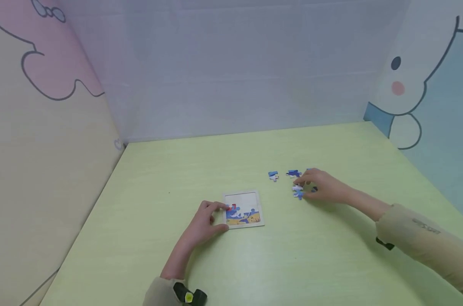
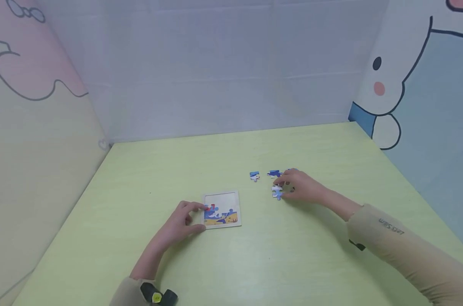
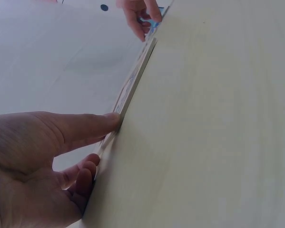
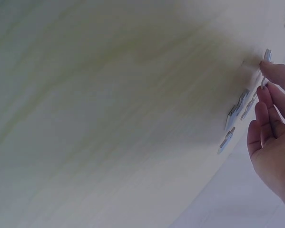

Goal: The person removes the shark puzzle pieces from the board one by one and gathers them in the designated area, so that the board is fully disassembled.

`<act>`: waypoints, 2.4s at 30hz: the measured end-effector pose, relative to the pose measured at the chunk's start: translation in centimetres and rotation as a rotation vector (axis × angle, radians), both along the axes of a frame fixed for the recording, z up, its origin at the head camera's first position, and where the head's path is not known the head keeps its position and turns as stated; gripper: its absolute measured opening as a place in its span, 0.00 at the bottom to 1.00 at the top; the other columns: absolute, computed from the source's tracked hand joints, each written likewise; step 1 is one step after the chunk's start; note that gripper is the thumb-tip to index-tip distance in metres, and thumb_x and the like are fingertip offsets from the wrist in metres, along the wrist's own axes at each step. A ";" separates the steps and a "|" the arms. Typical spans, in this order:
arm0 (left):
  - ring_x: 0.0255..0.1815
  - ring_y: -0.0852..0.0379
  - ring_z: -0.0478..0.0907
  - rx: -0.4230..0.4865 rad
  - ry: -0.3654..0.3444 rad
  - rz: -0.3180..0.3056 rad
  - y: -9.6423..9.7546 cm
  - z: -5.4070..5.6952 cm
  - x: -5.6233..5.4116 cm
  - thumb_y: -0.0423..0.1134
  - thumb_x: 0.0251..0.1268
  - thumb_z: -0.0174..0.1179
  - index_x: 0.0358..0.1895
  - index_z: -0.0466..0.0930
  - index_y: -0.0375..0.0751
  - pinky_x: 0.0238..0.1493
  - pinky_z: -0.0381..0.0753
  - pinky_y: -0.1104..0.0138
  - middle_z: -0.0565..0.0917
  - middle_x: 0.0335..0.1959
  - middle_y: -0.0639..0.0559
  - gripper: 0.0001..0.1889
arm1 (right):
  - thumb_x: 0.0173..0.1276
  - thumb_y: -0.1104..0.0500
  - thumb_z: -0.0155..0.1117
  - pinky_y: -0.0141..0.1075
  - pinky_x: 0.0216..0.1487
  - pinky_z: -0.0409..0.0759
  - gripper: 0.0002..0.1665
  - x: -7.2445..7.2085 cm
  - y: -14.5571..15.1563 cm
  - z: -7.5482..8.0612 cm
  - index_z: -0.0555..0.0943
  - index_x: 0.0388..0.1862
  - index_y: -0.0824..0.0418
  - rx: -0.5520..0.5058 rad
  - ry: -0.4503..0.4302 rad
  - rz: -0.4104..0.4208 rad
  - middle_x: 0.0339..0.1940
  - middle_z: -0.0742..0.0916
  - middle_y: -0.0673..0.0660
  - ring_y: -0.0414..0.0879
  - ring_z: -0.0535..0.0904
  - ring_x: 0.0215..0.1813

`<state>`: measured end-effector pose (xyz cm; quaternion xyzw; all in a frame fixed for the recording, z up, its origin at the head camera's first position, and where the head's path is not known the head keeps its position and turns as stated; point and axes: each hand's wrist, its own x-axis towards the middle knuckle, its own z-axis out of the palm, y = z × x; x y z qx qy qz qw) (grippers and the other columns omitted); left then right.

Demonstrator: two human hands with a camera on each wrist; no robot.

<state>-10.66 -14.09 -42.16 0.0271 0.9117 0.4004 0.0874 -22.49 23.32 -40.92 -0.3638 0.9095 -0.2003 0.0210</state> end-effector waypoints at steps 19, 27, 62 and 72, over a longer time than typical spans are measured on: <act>0.43 0.52 0.67 -0.007 -0.007 0.012 0.0 -0.1 -0.1 0.36 0.54 0.73 0.56 0.79 0.50 0.41 0.68 0.64 0.70 0.54 0.44 0.24 | 0.58 0.59 0.74 0.54 0.54 0.74 0.22 -0.5 0.8 0.4 0.85 0.52 0.54 0.079 -0.031 0.022 0.50 0.86 0.54 0.54 0.77 0.55; 0.42 0.53 0.67 -0.009 -0.005 0.018 0.0 -0.2 -0.2 0.36 0.53 0.73 0.58 0.78 0.49 0.40 0.68 0.65 0.71 0.54 0.45 0.26 | 0.58 0.59 0.74 0.58 0.55 0.72 0.22 -0.5 0.9 0.4 0.85 0.53 0.56 0.068 -0.042 0.023 0.52 0.86 0.56 0.57 0.77 0.57; 0.41 0.54 0.67 -0.017 0.005 0.006 -0.1 -0.2 -0.1 0.37 0.54 0.73 0.65 0.74 0.47 0.39 0.67 0.66 0.72 0.54 0.46 0.32 | 0.57 0.54 0.76 0.54 0.52 0.72 0.26 -0.5 0.6 1.4 0.84 0.56 0.57 0.148 -0.076 0.032 0.55 0.85 0.58 0.56 0.75 0.56; 0.41 0.54 0.66 -0.014 0.005 0.010 -0.1 -0.2 -0.1 0.37 0.53 0.73 0.66 0.72 0.46 0.39 0.67 0.67 0.72 0.53 0.46 0.34 | 0.57 0.52 0.76 0.58 0.55 0.72 0.31 -1.0 -1.6 3.4 0.82 0.59 0.60 0.136 -0.097 0.002 0.54 0.85 0.59 0.58 0.75 0.57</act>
